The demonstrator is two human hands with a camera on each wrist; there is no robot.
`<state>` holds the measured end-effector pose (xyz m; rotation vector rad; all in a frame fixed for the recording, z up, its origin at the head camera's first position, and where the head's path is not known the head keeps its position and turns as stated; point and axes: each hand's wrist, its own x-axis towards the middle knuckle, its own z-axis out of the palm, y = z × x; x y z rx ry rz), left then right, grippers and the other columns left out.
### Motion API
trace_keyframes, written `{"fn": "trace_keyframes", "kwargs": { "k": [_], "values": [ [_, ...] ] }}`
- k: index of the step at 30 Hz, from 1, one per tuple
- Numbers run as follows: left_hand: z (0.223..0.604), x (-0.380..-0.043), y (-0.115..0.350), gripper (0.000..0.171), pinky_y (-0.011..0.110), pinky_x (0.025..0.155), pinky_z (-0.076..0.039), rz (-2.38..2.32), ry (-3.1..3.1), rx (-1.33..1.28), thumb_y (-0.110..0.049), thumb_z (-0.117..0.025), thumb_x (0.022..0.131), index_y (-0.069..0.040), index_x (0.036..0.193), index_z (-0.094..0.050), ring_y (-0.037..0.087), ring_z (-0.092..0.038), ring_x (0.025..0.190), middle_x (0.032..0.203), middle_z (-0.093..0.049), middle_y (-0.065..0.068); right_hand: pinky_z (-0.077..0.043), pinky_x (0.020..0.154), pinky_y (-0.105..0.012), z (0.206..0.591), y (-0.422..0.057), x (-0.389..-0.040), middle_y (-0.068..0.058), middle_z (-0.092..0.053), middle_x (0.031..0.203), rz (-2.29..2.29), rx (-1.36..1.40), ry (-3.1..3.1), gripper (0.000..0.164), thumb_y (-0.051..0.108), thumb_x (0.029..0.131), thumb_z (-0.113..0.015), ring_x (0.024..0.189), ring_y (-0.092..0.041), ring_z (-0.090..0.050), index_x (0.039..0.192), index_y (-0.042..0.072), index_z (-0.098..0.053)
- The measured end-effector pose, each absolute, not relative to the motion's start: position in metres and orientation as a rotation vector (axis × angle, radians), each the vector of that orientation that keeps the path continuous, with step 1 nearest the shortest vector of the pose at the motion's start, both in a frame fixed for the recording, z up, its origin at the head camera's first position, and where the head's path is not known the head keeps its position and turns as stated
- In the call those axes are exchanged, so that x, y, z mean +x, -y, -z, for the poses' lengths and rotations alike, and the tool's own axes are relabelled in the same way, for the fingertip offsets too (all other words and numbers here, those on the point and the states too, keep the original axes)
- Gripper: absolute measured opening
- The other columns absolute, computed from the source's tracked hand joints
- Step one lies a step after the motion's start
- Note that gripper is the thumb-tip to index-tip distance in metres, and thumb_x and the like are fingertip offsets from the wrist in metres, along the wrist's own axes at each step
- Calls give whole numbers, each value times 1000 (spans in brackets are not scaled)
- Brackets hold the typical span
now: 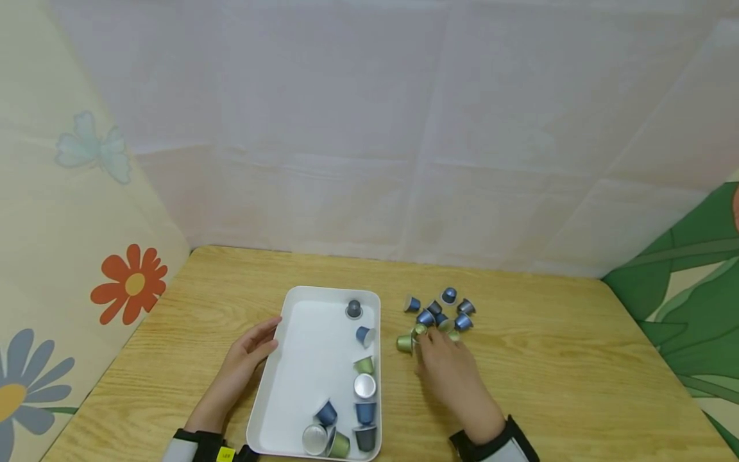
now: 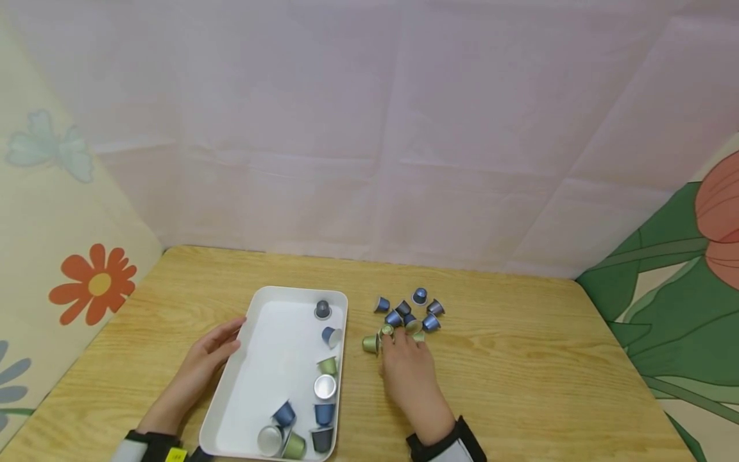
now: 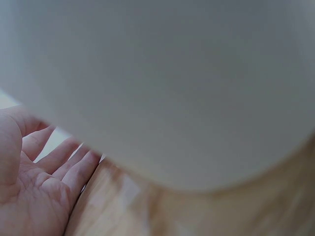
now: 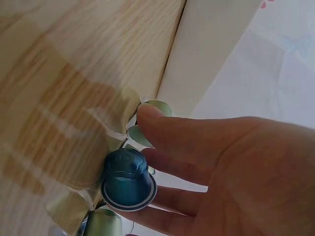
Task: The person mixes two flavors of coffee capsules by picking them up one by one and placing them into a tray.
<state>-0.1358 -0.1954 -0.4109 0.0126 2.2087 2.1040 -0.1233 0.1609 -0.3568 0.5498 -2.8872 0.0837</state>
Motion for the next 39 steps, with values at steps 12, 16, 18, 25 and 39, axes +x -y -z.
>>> {"fn": "trace_keyframes", "kwargs": {
  "k": [12, 16, 18, 25, 39],
  "values": [
    [411, -136, 196, 48, 17, 94, -45, -2111, -2207, 14, -12, -60, 99, -1, 144, -47, 29, -42, 135, 149, -45, 16, -54, 78, -52, 358, -160, -123, -23, -63, 113, -86, 524, 2958, 45, 16, 74, -87, 91, -37, -66, 109, -2, -65],
    [411, -136, 195, 48, 17, 94, -45, -2112, -2205, 12, -11, -60, 99, -1, 144, -47, 30, -42, 135, 149, -45, 16, -55, 75, -50, 358, -160, -124, -22, -64, 110, -76, 518, 2963, 40, 12, 76, -85, 87, -35, -66, 108, -2, -66],
    [411, -136, 195, 48, 17, 94, -45, -2114, -2205, 10, -11, -60, 99, -1, 144, -47, 30, -42, 135, 149, -45, 16, -55, 72, -48, 358, -160, -124, -20, -65, 107, -68, 517, 2961, 38, 11, 76, -84, 84, -33, -66, 107, -1, -66],
    [411, -135, 196, 48, 16, 94, -45, -2105, -2218, 7, -12, -60, 99, -1, 144, -48, 30, -43, 134, 149, -46, 16, -55, 66, -44, 357, -160, -124, -17, -65, 100, -84, 521, 2960, 32, 6, 77, -83, 79, -30, -65, 105, 0, -67],
    [412, -135, 196, 49, 17, 94, -45, -2117, -2209, 36, -14, -60, 99, -1, 144, -48, 30, -42, 135, 149, -45, 16, -54, 61, -42, 357, -160, -124, -16, -64, 95, -72, 520, 2946, 21, -2, 83, -74, 75, -29, -64, 102, -1, -67]
  ]
}}
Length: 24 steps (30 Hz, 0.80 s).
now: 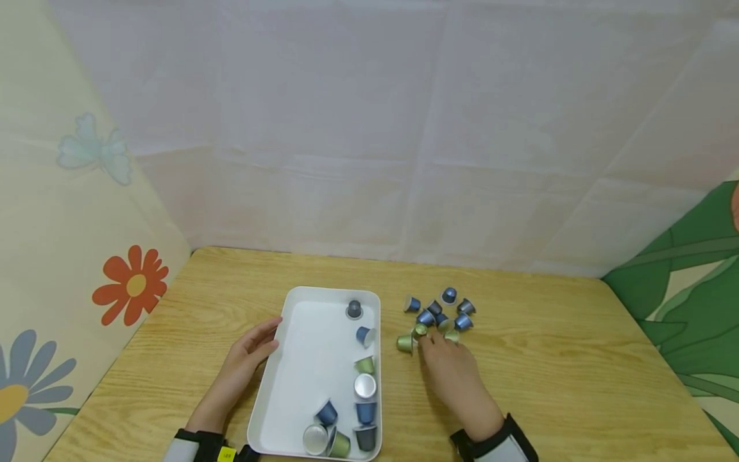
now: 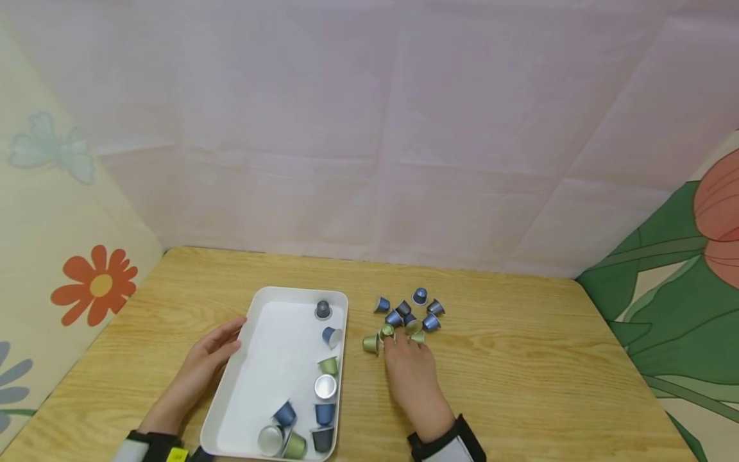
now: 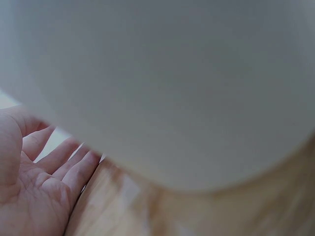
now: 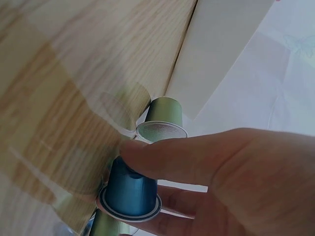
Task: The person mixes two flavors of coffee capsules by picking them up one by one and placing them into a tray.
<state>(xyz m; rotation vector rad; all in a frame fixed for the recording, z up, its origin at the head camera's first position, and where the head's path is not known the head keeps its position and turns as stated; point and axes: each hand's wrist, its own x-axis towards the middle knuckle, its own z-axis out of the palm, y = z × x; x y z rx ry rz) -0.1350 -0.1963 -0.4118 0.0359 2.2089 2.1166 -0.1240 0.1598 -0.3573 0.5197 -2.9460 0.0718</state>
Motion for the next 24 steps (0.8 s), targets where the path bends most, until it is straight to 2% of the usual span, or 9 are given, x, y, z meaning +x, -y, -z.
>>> {"fn": "trace_keyframes", "kwargs": {
  "k": [8, 15, 24],
  "values": [
    [412, -135, 197, 49, 17, 94, -45, -2107, -2213, 31, -15, -61, 99, -2, 144, -48, 30, -42, 135, 150, -44, 15, -55, 66, -44, 358, -161, -123, -18, -64, 95, -117, 536, 2946, 24, -9, 81, -71, 76, -30, -64, 104, -3, -66],
    [411, -135, 196, 48, 17, 94, -44, -2105, -2211, 26, -14, -60, 99, -2, 144, -48, 30, -42, 135, 150, -44, 15, -53, 58, -41, 359, -160, -122, -16, -62, 88, -111, 607, 2867, 26, -13, 76, -71, 68, -27, -60, 100, -3, -65],
    [411, -135, 196, 49, 16, 94, -44, -2096, -2209, 6, -15, -60, 99, -3, 145, -47, 29, -41, 136, 150, -44, 14, -52, 57, -41, 354, -155, -119, -16, -61, 85, -164, 613, 2855, 22, -10, 79, -71, 65, -27, -59, 98, -2, -65]
  ]
}}
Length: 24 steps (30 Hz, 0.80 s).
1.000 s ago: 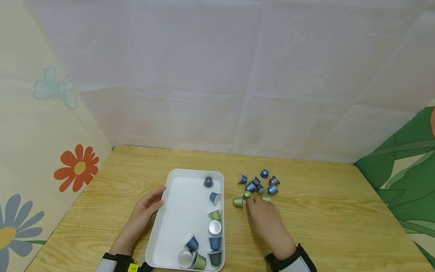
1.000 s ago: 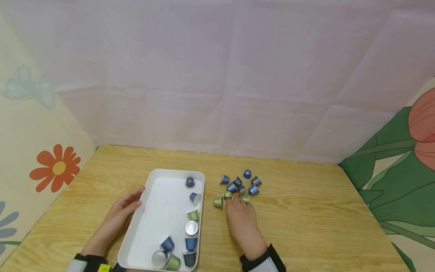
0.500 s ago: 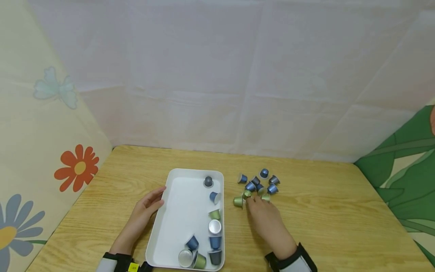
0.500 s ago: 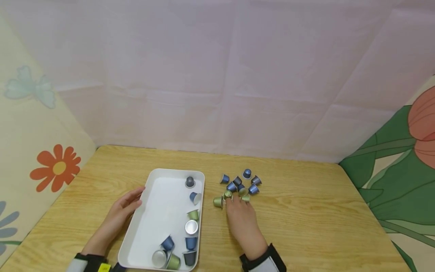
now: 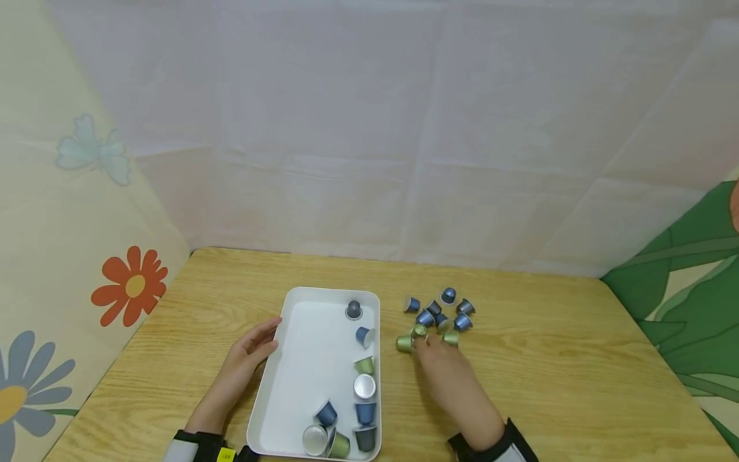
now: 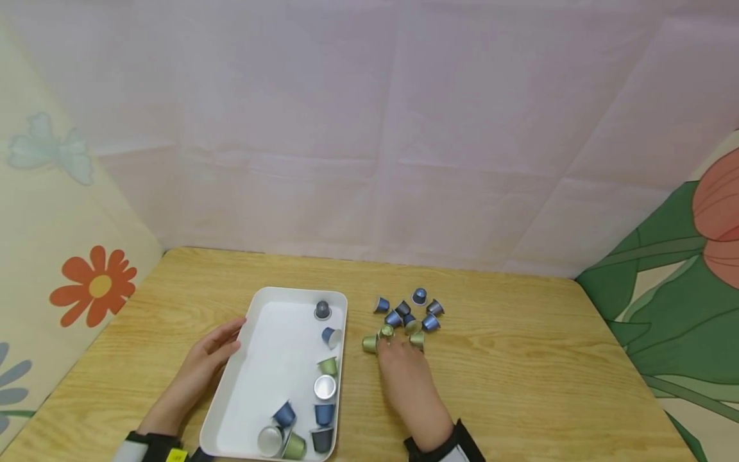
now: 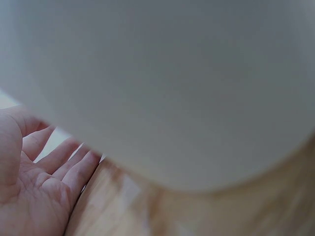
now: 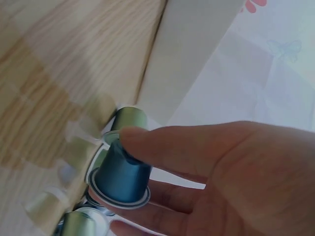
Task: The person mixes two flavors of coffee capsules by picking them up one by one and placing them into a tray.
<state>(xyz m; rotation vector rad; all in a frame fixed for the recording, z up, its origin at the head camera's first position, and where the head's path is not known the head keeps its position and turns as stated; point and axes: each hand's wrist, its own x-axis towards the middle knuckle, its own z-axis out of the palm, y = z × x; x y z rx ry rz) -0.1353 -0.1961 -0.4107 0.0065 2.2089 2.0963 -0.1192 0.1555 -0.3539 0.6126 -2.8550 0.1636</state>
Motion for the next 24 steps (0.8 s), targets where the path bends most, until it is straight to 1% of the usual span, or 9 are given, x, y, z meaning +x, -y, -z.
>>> {"fn": "trace_keyframes", "kwargs": {
  "k": [5, 7, 12, 17, 20, 24],
  "values": [
    [411, -136, 196, 49, 17, 94, -44, -2097, -2206, 8, -15, -61, 99, -3, 145, -47, 29, -41, 136, 150, -44, 13, -50, 52, -38, 348, -152, -116, -12, -62, 82, -193, 600, 2874, 15, -2, 83, -73, 62, -23, -58, 96, 0, -66],
    [411, -136, 196, 49, 17, 95, -44, -2100, -2203, 9, -15, -61, 99, -3, 145, -47, 29, -41, 136, 150, -44, 13, -50, 53, -38, 345, -152, -114, -12, -62, 83, -206, 590, 2898, 18, 0, 82, -75, 64, -23, -58, 98, 0, -66],
    [411, -136, 195, 49, 18, 95, -45, -2104, -2195, 10, -15, -61, 99, -3, 145, -48, 29, -41, 136, 150, -44, 14, -53, 57, -39, 338, -150, -109, -15, -64, 88, -225, 578, 2930, 28, 0, 78, -79, 68, -25, -61, 103, -2, -66],
    [411, -135, 195, 49, 18, 95, -45, -2104, -2204, 13, -15, -61, 99, -3, 144, -48, 29, -42, 135, 150, -44, 15, -53, 57, -38, 332, -145, -104, -14, -63, 89, -231, 565, 2942, 29, 4, 78, -80, 67, -24, -61, 104, -2, -67],
    [411, -135, 196, 49, 17, 94, -44, -2100, -2209, 14, -15, -61, 99, -3, 145, -47, 29, -41, 136, 150, -44, 14, -54, 59, -37, 328, -141, -101, -12, -64, 90, -232, 564, 2947, 31, 9, 79, -82, 70, -24, -62, 104, 0, -67],
    [412, -135, 196, 49, 17, 94, -44, -2098, -2213, 9, -15, -60, 99, -2, 145, -47, 29, -42, 135, 150, -44, 14, -55, 64, -38, 324, -138, -98, -12, -65, 92, -221, 595, 2943, 35, 12, 78, -84, 74, -24, -63, 107, 1, -66]
  ]
}}
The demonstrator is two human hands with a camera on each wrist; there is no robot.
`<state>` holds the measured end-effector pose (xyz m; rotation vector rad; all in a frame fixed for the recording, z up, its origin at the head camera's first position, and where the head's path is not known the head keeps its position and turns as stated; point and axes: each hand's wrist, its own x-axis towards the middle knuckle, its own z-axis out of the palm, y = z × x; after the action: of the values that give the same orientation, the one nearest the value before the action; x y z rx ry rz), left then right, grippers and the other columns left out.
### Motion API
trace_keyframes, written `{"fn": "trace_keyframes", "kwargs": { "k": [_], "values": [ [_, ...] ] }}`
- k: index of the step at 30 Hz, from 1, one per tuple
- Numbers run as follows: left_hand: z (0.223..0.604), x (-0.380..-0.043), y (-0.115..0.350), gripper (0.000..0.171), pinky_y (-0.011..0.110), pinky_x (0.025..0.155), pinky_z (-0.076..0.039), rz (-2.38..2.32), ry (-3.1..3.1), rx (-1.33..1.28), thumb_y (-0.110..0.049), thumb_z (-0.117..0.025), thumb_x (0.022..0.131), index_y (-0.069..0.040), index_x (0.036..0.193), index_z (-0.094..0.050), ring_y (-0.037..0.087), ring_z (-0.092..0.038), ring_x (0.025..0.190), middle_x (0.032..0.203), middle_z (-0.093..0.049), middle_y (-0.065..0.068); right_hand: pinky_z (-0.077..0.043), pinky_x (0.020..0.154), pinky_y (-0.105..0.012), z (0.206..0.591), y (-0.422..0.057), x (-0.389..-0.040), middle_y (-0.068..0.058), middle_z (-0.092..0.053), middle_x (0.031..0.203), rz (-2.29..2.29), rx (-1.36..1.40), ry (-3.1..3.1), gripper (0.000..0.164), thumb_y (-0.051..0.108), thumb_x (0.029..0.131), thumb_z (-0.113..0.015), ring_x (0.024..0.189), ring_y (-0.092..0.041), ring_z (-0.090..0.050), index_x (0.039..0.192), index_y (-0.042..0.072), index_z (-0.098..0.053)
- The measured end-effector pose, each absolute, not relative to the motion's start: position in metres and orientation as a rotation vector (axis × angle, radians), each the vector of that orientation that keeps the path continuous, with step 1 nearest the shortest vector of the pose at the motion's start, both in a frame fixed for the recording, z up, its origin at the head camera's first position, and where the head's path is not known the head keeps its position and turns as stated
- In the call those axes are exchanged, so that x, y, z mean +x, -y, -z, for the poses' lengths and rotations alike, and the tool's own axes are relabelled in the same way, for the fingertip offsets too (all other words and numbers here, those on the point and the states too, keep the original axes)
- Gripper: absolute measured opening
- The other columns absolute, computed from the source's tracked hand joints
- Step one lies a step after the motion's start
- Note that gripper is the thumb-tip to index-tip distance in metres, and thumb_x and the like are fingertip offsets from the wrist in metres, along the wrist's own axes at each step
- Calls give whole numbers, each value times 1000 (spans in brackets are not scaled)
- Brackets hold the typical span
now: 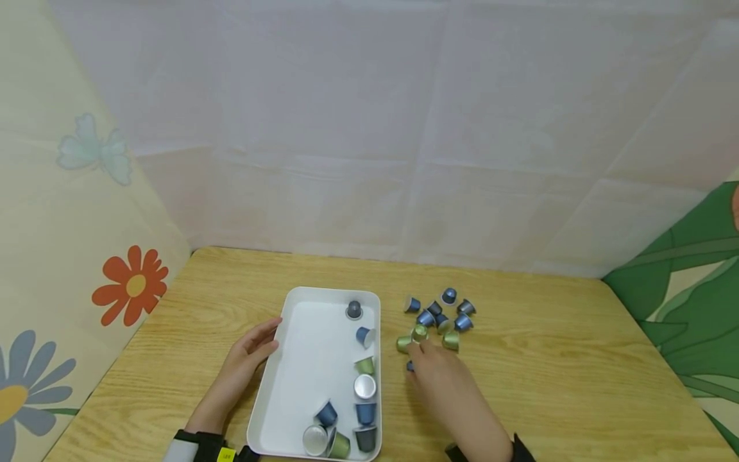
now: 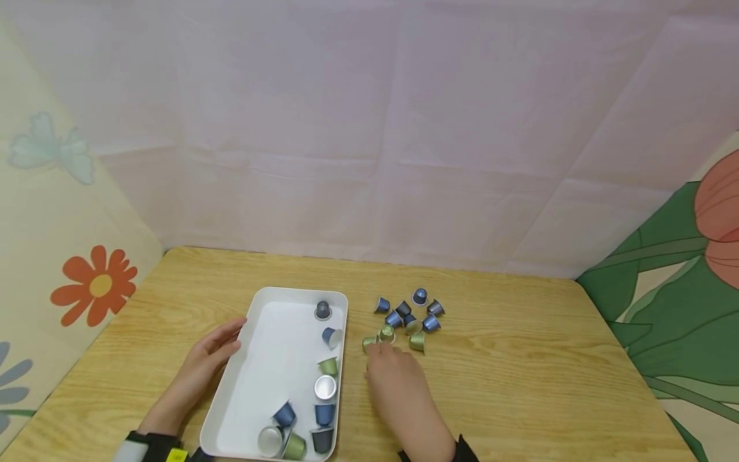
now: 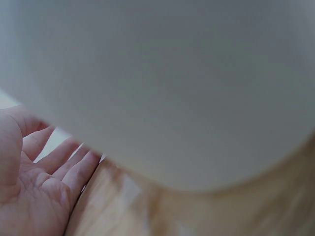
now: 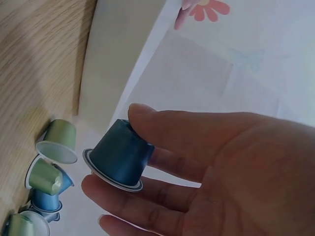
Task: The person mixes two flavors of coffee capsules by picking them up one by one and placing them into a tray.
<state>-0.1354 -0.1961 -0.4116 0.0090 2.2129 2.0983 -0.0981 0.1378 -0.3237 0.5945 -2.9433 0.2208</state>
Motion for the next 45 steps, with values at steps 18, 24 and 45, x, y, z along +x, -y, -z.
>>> {"fn": "trace_keyframes", "kwargs": {
  "k": [18, 24, 45],
  "values": [
    [413, -135, 196, 49, 18, 94, -46, -2122, -2201, 24, -11, -60, 99, -1, 144, -48, 2, -52, 120, 149, -45, 18, -55, 82, -41, 327, -110, -84, -6, -63, 104, -57, 861, 2747, 42, -4, 80, -75, 95, -22, -62, 119, 8, -66],
    [412, -135, 196, 48, 18, 94, -46, -2111, -2214, 23, -12, -60, 99, -1, 144, -48, 4, -52, 121, 149, -45, 17, -54, 86, -40, 330, -102, -79, -4, -64, 108, -46, 929, 2729, 40, 1, 81, -76, 99, -20, -62, 119, 9, -66],
    [412, -135, 196, 48, 18, 94, -46, -2101, -2223, 18, -14, -61, 99, -2, 144, -48, 25, -47, 131, 148, -46, 17, -51, 88, -39, 337, -92, -73, -1, -61, 108, -21, 1104, 2826, 33, 13, 88, -74, 101, -18, -57, 120, 13, -65]
  ]
}}
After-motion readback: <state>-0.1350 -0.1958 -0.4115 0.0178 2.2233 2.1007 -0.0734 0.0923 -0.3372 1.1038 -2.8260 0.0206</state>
